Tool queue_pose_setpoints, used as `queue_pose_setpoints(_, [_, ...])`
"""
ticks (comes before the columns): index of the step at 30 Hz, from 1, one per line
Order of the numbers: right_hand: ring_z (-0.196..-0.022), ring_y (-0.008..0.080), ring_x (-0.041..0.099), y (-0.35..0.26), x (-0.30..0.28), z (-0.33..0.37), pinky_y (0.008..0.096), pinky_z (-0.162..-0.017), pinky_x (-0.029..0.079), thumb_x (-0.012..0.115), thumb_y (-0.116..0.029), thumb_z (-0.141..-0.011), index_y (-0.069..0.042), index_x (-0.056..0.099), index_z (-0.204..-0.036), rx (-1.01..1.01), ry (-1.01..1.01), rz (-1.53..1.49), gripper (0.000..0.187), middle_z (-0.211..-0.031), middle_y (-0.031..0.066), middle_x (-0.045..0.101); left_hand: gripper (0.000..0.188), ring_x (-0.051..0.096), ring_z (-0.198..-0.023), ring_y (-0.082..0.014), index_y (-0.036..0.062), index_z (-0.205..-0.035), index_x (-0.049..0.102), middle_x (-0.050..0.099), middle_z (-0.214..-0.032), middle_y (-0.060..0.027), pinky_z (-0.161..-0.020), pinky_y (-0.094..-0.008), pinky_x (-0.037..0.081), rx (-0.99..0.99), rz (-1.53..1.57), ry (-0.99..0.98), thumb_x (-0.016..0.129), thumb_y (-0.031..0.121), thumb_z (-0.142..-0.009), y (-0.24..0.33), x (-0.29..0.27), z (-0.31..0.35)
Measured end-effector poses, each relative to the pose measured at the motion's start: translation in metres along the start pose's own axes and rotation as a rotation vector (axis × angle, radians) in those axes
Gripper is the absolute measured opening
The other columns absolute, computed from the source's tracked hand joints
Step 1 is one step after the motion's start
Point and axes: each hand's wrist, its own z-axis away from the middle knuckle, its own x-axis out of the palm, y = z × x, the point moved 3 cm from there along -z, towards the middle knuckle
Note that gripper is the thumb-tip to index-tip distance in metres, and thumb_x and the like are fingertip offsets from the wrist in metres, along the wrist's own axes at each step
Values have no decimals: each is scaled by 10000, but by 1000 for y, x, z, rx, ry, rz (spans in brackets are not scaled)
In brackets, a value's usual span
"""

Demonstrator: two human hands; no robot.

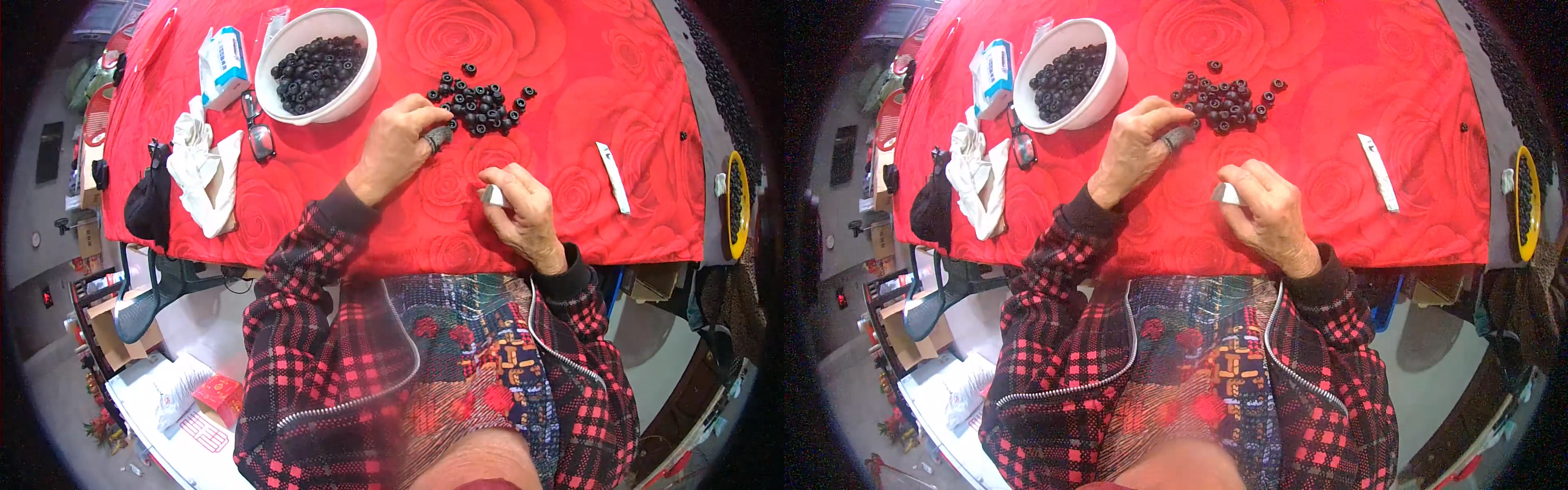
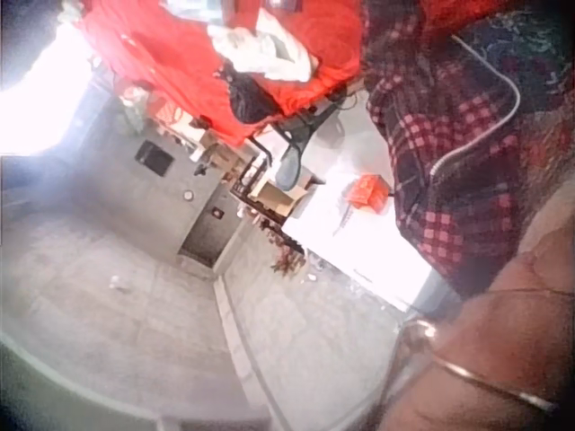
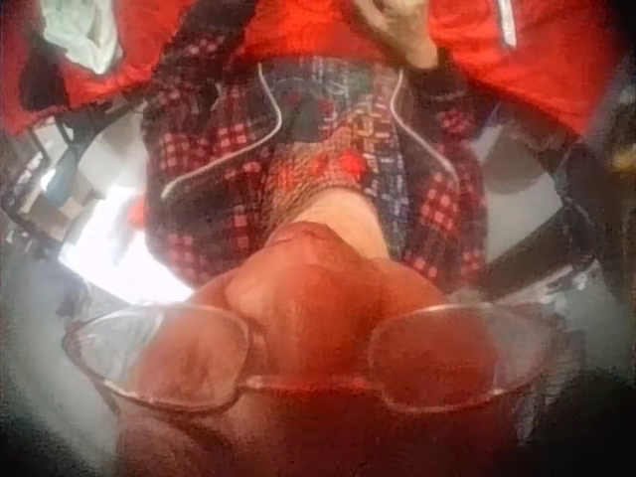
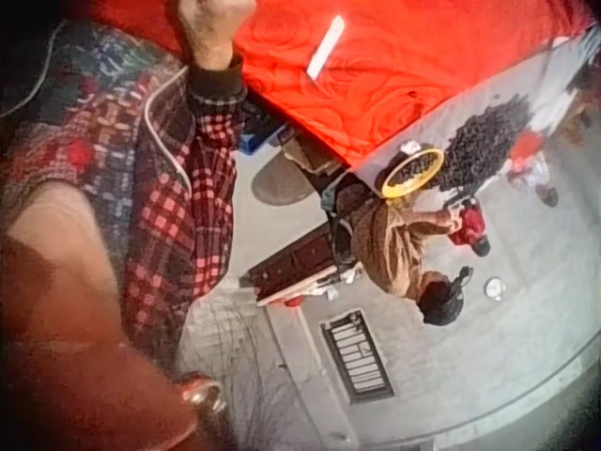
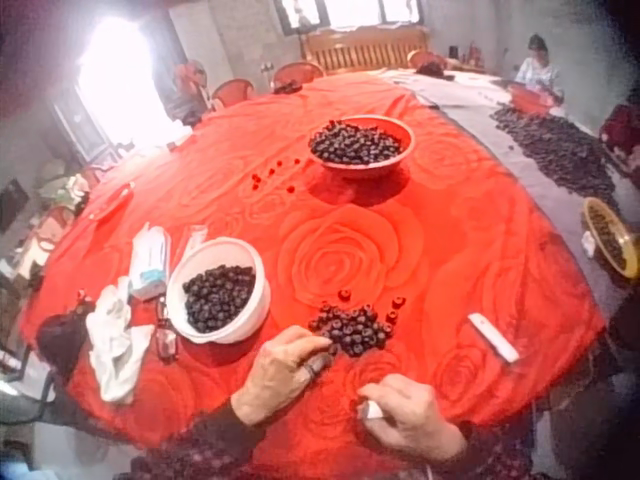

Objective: The person sits at a table and uses a small knife to remove the pits from black olives one by one. They hold each olive in their left hand, which is wrapped in a protective cloth, and carefully cut out the pit with the knife in their right hand. The pitted olives are placed on the red tablecloth, while the unpitted ones are kept in a white bowl.

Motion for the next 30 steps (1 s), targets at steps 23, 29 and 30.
queue_pose_setpoints(23, [-702, 286, 575, -3, -4, -3, 354, -596, 469, 630, 34, -629, -23, 595, -1025, 63, 43, -91, 402, -773, 119, 541, 217, 621, -750, -149, 39, -1076, 617, 652, -904, -52, -601, -275, 489, -429, 645, -207, 603, 159, -895, 19, 9, 14])
queue_pose_setpoints(29, [-733, 235, 597, -13, -4, -9, 322, -626, 478, 677, 14, -707, -22, 615, -1069, 47, -13, -225, 369, -836, 107, 564, 304, 613, -706, -126, -36, -1080, 600, 649, -900, -87, -496, -231, 515, -756, 1317, -320, 577, 223, -922, 35, 22, 59])
queue_pose_setpoints(30, [-730, 233, 597, -11, -3, -7, 322, -624, 477, 680, 10, -717, -21, 618, -1060, 54, -26, -256, 350, -831, 106, 563, 297, 611, -700, -129, -35, -1072, 603, 649, -901, -88, -490, -232, 517, -766, 1399, -321, 579, 220, -919, 37, 25, 63])
